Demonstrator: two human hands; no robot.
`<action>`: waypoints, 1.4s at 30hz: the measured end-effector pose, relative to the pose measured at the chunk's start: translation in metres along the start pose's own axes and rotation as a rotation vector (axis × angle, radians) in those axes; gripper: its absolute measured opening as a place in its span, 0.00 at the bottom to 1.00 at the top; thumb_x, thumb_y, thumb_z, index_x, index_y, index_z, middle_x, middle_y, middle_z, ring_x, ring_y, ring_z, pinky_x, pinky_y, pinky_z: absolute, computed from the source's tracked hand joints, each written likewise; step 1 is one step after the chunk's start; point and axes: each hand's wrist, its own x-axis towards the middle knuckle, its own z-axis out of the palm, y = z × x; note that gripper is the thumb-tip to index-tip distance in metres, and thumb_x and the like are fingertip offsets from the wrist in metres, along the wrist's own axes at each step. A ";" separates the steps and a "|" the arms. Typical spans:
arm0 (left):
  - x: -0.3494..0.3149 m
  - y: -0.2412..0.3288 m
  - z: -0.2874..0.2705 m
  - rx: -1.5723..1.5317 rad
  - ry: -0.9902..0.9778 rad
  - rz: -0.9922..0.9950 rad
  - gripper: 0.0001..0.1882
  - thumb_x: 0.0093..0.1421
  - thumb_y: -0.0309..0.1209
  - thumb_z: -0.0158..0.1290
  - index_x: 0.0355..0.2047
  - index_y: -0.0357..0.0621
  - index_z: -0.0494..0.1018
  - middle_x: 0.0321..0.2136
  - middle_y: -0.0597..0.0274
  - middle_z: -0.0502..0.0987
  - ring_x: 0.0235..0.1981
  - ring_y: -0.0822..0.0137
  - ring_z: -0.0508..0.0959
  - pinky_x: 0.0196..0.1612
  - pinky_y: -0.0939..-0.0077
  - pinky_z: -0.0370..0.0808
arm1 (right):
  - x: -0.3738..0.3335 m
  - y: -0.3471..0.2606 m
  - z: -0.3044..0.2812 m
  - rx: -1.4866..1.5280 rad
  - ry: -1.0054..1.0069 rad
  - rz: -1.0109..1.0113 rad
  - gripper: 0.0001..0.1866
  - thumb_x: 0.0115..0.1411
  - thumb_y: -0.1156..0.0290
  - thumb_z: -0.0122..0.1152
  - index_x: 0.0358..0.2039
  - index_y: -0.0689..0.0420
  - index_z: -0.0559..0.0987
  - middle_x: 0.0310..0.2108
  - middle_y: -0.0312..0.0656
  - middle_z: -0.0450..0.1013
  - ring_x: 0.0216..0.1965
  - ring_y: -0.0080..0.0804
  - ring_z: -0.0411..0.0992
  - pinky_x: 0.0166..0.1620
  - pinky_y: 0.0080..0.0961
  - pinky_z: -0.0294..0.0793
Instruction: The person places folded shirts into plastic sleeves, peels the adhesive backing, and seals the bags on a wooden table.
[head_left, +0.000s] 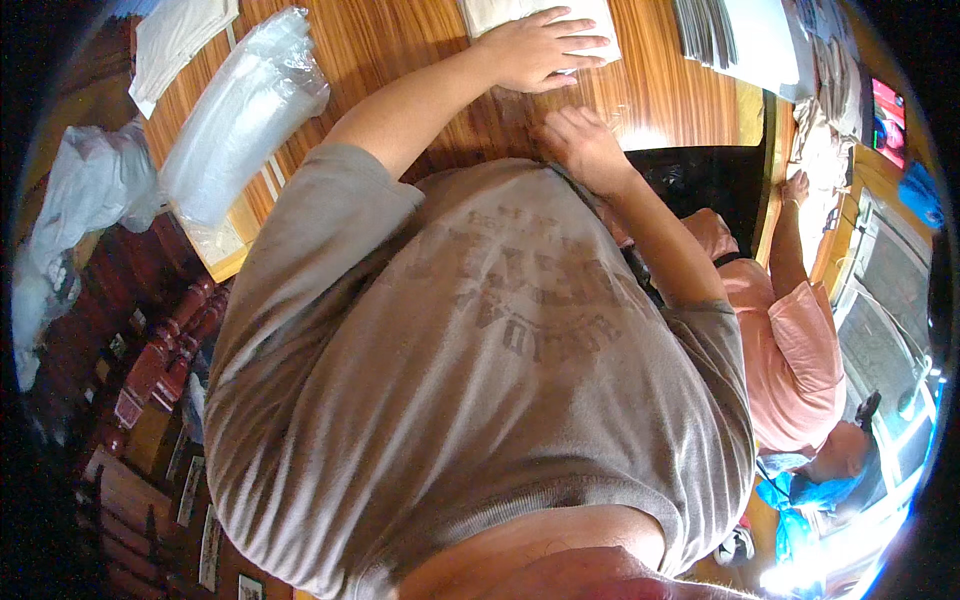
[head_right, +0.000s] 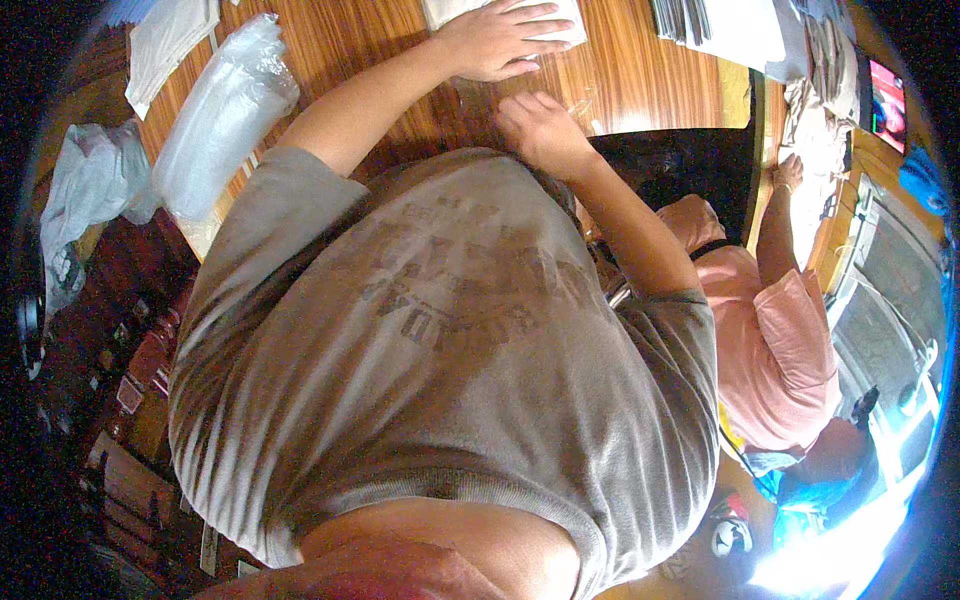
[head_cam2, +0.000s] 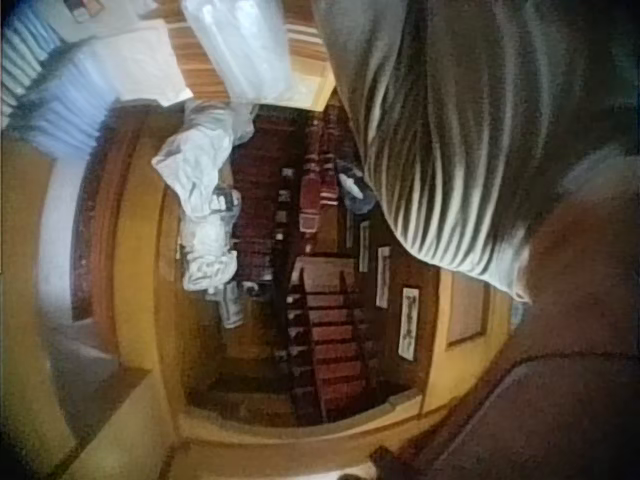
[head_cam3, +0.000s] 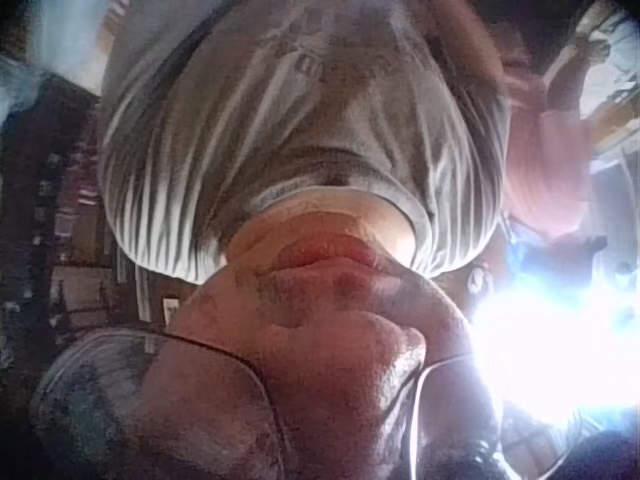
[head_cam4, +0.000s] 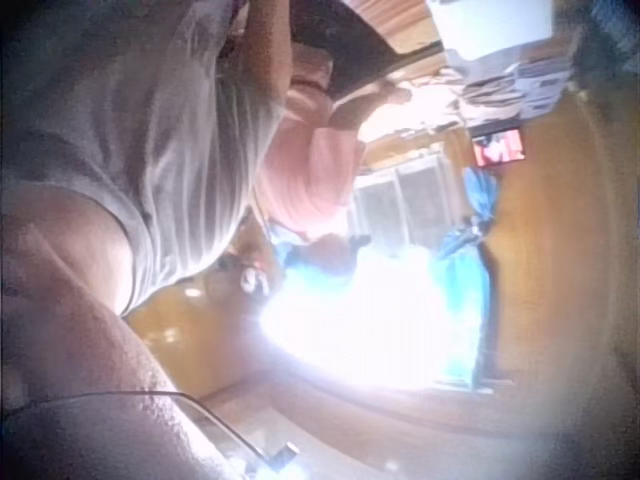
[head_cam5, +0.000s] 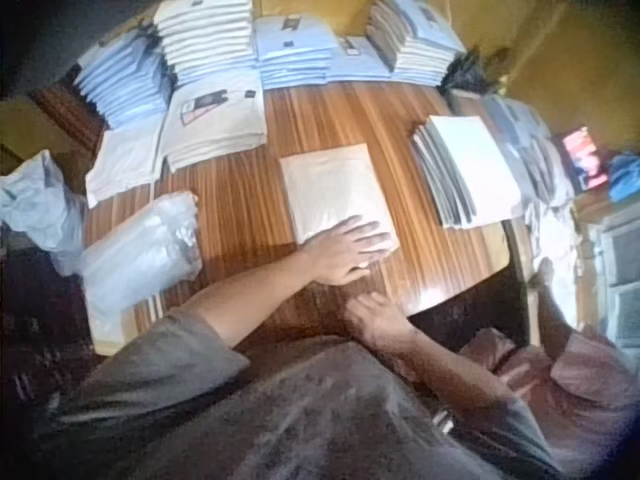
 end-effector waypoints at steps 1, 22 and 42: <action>-0.001 0.002 -0.002 0.036 -0.017 -0.007 0.31 0.70 0.49 0.48 0.72 0.63 0.63 0.75 0.70 0.57 0.77 0.61 0.52 0.78 0.51 0.45 | -0.007 -0.001 0.000 -0.037 0.013 -0.064 0.12 0.57 0.66 0.58 0.40 0.55 0.80 0.44 0.39 0.74 0.48 0.37 0.74 0.54 0.33 0.73; -0.021 -0.017 -0.009 0.141 -0.077 0.106 0.45 0.65 0.64 0.51 0.75 0.58 0.55 0.78 0.63 0.49 0.79 0.58 0.44 0.78 0.49 0.42 | -0.033 0.045 -0.002 0.149 0.176 0.123 0.42 0.54 0.55 0.76 0.67 0.51 0.69 0.67 0.44 0.65 0.69 0.44 0.63 0.70 0.46 0.63; -0.177 0.146 -0.023 -0.185 0.046 -0.408 0.21 0.64 0.36 0.55 0.58 0.57 0.78 0.61 0.69 0.77 0.65 0.60 0.74 0.69 0.54 0.67 | -0.099 0.080 0.031 0.103 0.149 -0.099 0.24 0.63 0.68 0.62 0.60 0.40 0.80 0.65 0.25 0.74 0.67 0.35 0.69 0.64 0.43 0.68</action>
